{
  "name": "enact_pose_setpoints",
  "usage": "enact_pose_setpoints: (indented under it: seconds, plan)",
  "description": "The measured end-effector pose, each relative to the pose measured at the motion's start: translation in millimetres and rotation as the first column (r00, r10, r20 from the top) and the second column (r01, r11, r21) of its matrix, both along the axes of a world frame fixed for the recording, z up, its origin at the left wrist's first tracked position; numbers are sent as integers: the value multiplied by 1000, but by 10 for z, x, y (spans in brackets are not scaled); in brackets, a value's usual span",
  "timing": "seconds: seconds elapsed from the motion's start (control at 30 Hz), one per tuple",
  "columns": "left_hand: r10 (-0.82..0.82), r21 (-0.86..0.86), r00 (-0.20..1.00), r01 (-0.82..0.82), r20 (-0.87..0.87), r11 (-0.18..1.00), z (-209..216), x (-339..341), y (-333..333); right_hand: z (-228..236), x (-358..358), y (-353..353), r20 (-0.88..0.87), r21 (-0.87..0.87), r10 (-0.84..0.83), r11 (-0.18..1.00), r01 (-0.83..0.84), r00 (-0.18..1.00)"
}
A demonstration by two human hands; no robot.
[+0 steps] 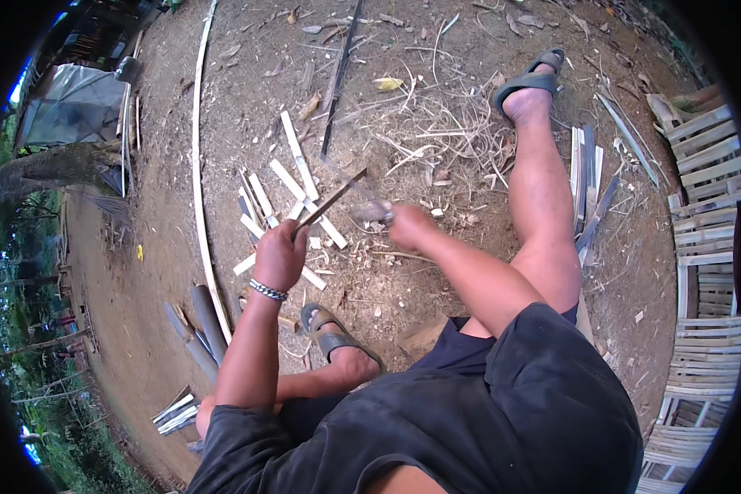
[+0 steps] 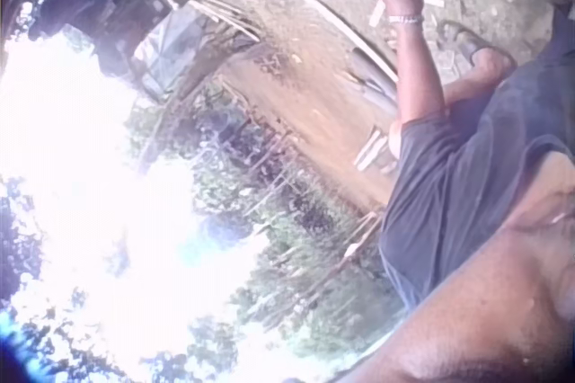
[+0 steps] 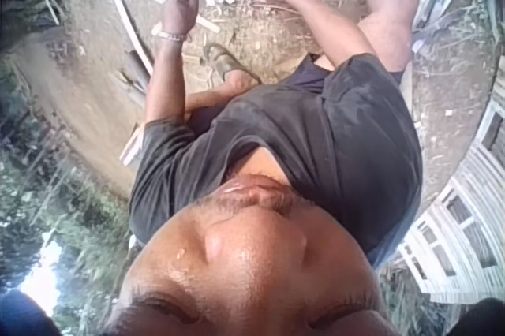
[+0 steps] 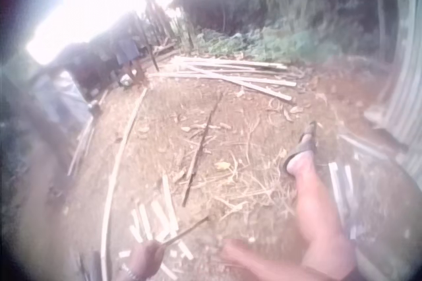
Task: The person whittles a thin strip of wood using a knife while sitting outdoors. The person holds the wood strip in one hand and uses the knife to shave off small pieces, occasionally rotating the strip.
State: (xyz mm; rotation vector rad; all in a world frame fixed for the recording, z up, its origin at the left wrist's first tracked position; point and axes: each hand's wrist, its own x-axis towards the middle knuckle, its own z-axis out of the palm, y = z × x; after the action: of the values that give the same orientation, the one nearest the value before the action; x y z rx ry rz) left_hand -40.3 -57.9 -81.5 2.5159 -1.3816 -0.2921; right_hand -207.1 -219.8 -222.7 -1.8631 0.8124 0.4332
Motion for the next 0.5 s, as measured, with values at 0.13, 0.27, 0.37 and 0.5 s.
enact_pose_setpoints:
  seconds: [0.13, 0.27, 0.37, 0.5]
  plan:
    - [16, -49, 999, -18, -28, 999, 18, -25, -81, 279, 61, 41, 43, 42, 19, 999, -21, 999]
    - [10, -39, 1000, -11, -25, 999, 63, 57, -70, -124, 103, -25, 61, 59, -9, 998, 6, 998]
    - [-28, -54, 1000, 29, 12, 998, -22, 85, -73, -406, 94, -257, -120, 86, -47, 995, 57, 992]
    - [34, -73, 998, -38, -47, 997, 30, 219, 6, -27, 165, -5, 102, 1, 45, 999, -45, 994]
